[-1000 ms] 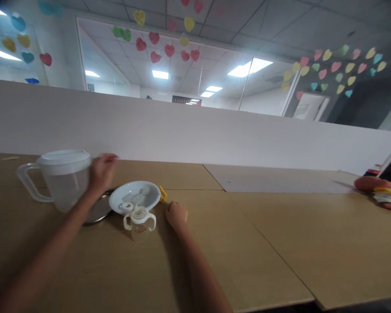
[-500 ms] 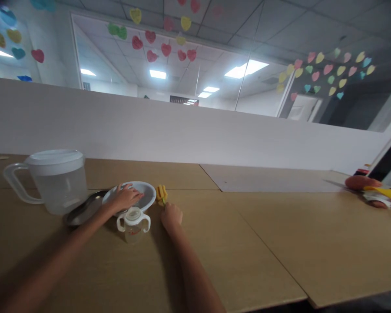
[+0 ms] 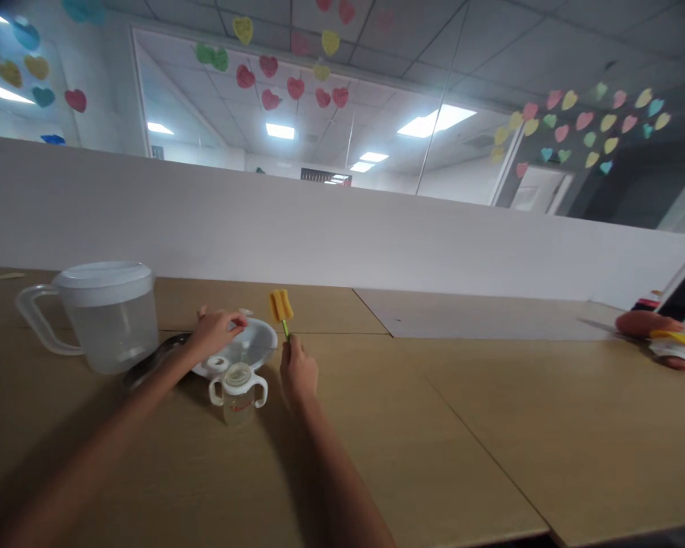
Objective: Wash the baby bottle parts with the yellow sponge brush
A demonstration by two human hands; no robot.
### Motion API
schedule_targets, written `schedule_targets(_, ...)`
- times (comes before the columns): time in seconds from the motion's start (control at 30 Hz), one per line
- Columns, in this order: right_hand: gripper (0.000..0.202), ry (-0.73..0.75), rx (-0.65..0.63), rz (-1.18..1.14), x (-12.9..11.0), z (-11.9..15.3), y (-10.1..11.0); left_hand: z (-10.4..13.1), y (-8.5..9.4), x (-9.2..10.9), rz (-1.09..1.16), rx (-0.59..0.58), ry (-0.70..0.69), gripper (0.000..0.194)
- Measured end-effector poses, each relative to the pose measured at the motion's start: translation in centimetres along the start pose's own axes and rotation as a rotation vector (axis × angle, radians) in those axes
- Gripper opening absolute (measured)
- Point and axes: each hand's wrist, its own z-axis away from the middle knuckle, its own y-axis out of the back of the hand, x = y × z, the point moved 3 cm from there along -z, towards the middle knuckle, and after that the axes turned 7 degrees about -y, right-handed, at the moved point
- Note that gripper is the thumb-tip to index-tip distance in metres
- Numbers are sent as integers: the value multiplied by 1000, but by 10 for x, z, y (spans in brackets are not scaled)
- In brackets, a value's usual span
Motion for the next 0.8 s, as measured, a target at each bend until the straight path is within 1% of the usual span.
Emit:
schedule_targets(0.1,31,150,25,-28,-8,7,1,-2,17,7,169,39,-51,10)
schedule_targets(0.17,33,205,46,-54,-10,9,0,-3,27,12,318,84,-58,7)
schedule_targets(0.23,34,216,69,-77,-10,10,-1,-3,35,15,487,151,-8,13)
schedule_targets(0.3,35,219,84,-90,-8,9,-1,-3,40,14,638,229,70,21)
schedule_targets(0.37,34,230,89,-96,-8,9,-1,-3,43,13,733,290,135,25)
schedule_targets(0.47,33,250,79,-89,-8,10,0,-2,45,9,750,338,170,26)
schedule_targets(0.57,34,268,61,-77,-8,11,0,-1,46,6,665,345,170,26)
schedule_targets(0.67,35,312,53,-93,-7,12,-2,-2,44,4,580,330,159,24)
schedule_targets(0.8,36,373,56,-125,-6,14,-5,-3,41,1,560,276,186,25)
